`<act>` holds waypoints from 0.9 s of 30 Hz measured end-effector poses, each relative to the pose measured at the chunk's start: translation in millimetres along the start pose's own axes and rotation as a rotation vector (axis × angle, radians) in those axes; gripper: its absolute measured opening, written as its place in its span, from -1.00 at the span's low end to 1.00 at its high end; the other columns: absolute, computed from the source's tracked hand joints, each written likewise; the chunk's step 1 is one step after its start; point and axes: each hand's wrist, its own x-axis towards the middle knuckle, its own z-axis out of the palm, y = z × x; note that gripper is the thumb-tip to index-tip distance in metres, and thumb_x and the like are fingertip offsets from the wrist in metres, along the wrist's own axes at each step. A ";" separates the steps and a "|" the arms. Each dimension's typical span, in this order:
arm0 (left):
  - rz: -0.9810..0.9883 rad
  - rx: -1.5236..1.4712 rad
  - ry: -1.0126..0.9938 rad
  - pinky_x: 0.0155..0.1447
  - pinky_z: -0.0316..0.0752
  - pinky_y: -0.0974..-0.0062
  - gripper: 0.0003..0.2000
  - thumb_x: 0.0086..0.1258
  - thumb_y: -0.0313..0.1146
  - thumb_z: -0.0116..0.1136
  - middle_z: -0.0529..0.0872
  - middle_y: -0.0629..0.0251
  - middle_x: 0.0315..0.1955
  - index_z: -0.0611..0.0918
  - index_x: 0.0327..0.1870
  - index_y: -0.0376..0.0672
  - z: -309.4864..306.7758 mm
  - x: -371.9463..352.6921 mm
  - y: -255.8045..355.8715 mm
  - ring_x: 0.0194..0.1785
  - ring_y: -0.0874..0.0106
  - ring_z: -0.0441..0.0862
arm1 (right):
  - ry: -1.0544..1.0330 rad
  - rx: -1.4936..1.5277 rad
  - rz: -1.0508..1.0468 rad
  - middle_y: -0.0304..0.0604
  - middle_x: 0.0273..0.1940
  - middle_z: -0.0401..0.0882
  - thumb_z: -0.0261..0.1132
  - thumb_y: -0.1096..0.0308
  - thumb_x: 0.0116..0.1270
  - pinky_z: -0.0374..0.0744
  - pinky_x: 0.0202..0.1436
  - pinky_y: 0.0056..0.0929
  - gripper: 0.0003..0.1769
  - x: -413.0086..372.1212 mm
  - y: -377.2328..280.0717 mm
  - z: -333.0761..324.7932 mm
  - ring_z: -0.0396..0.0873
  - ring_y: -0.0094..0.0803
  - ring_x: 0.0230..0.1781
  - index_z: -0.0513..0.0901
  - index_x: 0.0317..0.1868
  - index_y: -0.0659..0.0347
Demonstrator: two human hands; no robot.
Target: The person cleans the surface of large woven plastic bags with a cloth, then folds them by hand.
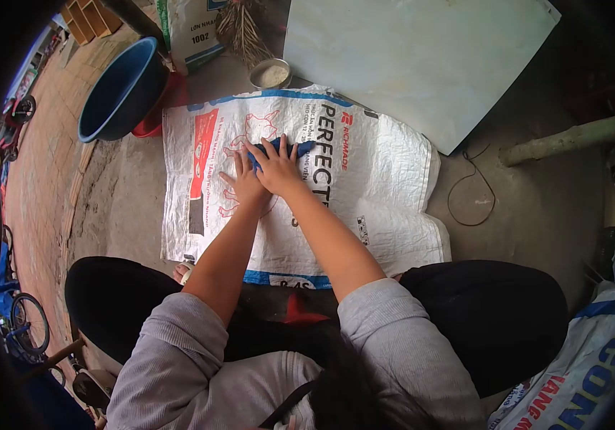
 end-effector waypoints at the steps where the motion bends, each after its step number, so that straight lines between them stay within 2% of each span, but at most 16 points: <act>1: -0.001 -0.001 -0.007 0.39 -0.47 -0.54 -0.34 0.41 0.13 -0.08 0.02 0.24 0.59 0.21 0.54 0.26 0.4 -3.4 0.4 0.64 0.18 -0.11 | -0.006 0.001 0.004 -0.08 0.42 0.29 0.23 0.22 0.32 0.06 0.42 0.46 -0.39 -2.2 8.8 -0.7 0.15 0.33 0.44 0.37 0.39 -0.20; 3: -0.045 0.025 -0.069 0.40 -0.49 -0.53 -0.39 0.44 0.08 -0.11 0.04 0.23 0.58 0.25 0.52 0.27 -10.5 2.4 8.6 0.64 0.19 -0.10 | 0.044 -0.006 -0.140 -0.13 0.40 0.34 0.25 0.35 0.26 0.23 0.44 0.24 -0.36 5.7 42.3 1.5 0.22 0.29 0.41 0.46 0.36 -0.34; 4: -0.046 -0.039 -0.044 0.41 -0.50 -0.52 -0.43 0.45 0.05 -0.14 0.07 0.22 0.57 0.28 0.51 0.27 -13.3 3.2 10.9 0.63 0.18 -0.09 | 0.101 0.062 -0.098 -0.14 0.41 0.33 0.25 0.47 0.20 0.37 0.41 -0.01 -0.43 0.7 53.7 -1.1 0.30 0.25 0.37 0.61 0.23 -0.23; 5: -0.050 -0.043 -0.053 0.41 -0.50 -0.52 -0.43 0.45 0.05 -0.14 0.07 0.22 0.57 0.28 0.51 0.27 -12.3 2.5 11.5 0.63 0.18 -0.09 | 0.152 -0.008 -0.103 -0.11 0.41 0.33 0.23 0.54 0.19 0.42 0.39 -0.09 -0.41 -0.9 65.8 -3.3 0.31 0.23 0.36 0.61 0.23 -0.20; 9: -0.049 -0.041 -0.028 0.43 -0.50 -0.49 -0.43 0.47 0.05 -0.19 0.09 0.20 0.57 0.28 0.51 0.27 -11.3 3.8 15.3 0.63 0.17 -0.07 | 0.211 0.011 0.130 -0.12 0.44 0.29 0.21 0.61 0.18 0.44 0.40 -0.13 -0.38 -18.6 130.0 -29.7 0.29 0.13 0.40 0.61 0.23 -0.19; 11: -0.059 -0.052 -0.009 0.43 -0.51 -0.48 -0.43 0.48 0.05 -0.21 0.08 0.21 0.57 0.26 0.52 0.28 -10.0 4.7 16.2 0.63 0.17 -0.07 | 0.151 -0.042 0.307 -0.14 0.46 0.27 0.20 0.64 0.18 0.41 0.42 -0.13 -0.35 -46.5 181.5 -40.5 0.26 0.11 0.43 0.60 0.24 -0.21; 13: -0.058 -0.039 -0.017 0.44 -0.51 -0.46 -0.43 0.48 0.05 -0.22 0.08 0.21 0.57 0.24 0.52 0.30 -6.8 5.0 16.7 0.63 0.17 -0.07 | 0.108 -0.160 0.222 -0.16 0.47 0.25 0.19 0.64 0.19 0.40 0.43 -0.15 -0.34 -73.4 213.2 -69.3 0.22 0.10 0.45 0.60 0.25 -0.22; 17: -0.056 -0.010 -0.009 0.44 -0.51 -0.47 -0.44 0.49 0.05 -0.22 0.07 0.21 0.57 0.23 0.52 0.30 -1.1 5.0 17.0 0.63 0.16 -0.07 | 0.159 -0.424 0.428 -0.20 0.49 0.21 0.17 0.64 0.19 0.34 0.47 -0.13 -0.30 -107.7 284.6 -108.3 0.19 0.06 0.47 0.57 0.29 -0.27; 19: -0.055 -0.001 -0.013 0.44 -0.50 -0.47 -0.44 0.49 0.05 -0.22 0.07 0.21 0.57 0.24 0.52 0.30 1.2 4.3 17.7 0.63 0.16 -0.07 | 0.345 -0.384 0.633 -0.04 0.48 0.21 0.12 0.65 0.20 0.28 0.48 -0.08 -0.30 -110.7 292.6 -121.5 0.21 0.10 0.45 0.54 0.32 -0.22; 20: -0.055 0.004 -0.007 0.43 -0.50 -0.48 -0.44 0.49 0.05 -0.23 0.07 0.21 0.57 0.24 0.52 0.30 2.1 4.3 18.2 0.63 0.16 -0.07 | 0.724 -0.113 0.659 0.16 0.44 0.21 0.07 0.64 0.21 0.24 0.49 -0.05 -0.31 -102.9 299.9 -118.8 0.21 0.16 0.44 0.48 0.36 -0.04; 21: -0.058 0.009 0.001 0.43 -0.49 -0.48 -0.45 0.50 0.05 -0.23 0.07 0.21 0.57 0.25 0.52 0.30 2.9 4.2 20.5 0.63 0.16 -0.08 | 0.723 -0.114 0.662 0.16 0.44 0.21 0.07 0.64 0.21 0.24 0.49 -0.05 -0.31 -92.3 292.4 -119.0 0.21 0.16 0.44 0.48 0.36 -0.04; 23: -0.056 0.006 0.004 0.43 -0.48 -0.49 -0.45 0.50 0.04 -0.23 0.07 0.20 0.57 0.25 0.51 0.29 4.1 4.0 21.2 0.63 0.15 -0.08 | 1.029 -0.019 0.636 0.27 0.41 0.22 0.07 0.61 0.22 0.22 0.49 -0.02 -0.34 -47.7 233.8 -117.5 0.21 0.17 0.44 0.40 0.39 0.13; 24: -0.055 0.017 0.009 0.43 -0.48 -0.49 -0.45 0.50 0.04 -0.23 0.07 0.20 0.57 0.26 0.51 0.29 4.1 4.2 21.7 0.63 0.15 -0.08 | 0.948 0.066 0.424 0.23 0.38 0.28 0.06 0.61 0.22 0.23 0.48 -0.04 -0.35 -25.5 204.1 -110.0 0.24 0.15 0.42 0.37 0.38 0.20; 26: -0.050 0.034 0.023 0.43 -0.47 -0.49 -0.46 0.50 0.04 -0.22 0.08 0.20 0.57 0.27 0.51 0.28 7.3 5.1 20.6 0.63 0.15 -0.08 | 0.682 0.272 0.148 0.17 0.32 0.38 0.14 0.58 0.21 0.26 0.46 -0.08 -0.35 13.8 145.0 -80.1 0.31 0.11 0.38 0.38 0.37 0.17; 27: -0.048 0.039 0.022 0.43 -0.47 -0.49 -0.46 0.50 0.04 -0.22 0.08 0.20 0.57 0.27 0.51 0.28 8.3 5.2 20.7 0.63 0.15 -0.08 | 0.512 0.275 0.038 0.09 0.32 0.42 0.20 0.54 0.27 0.29 0.45 -0.21 -0.42 26.2 119.6 -60.5 0.36 0.03 0.37 0.43 0.34 0.13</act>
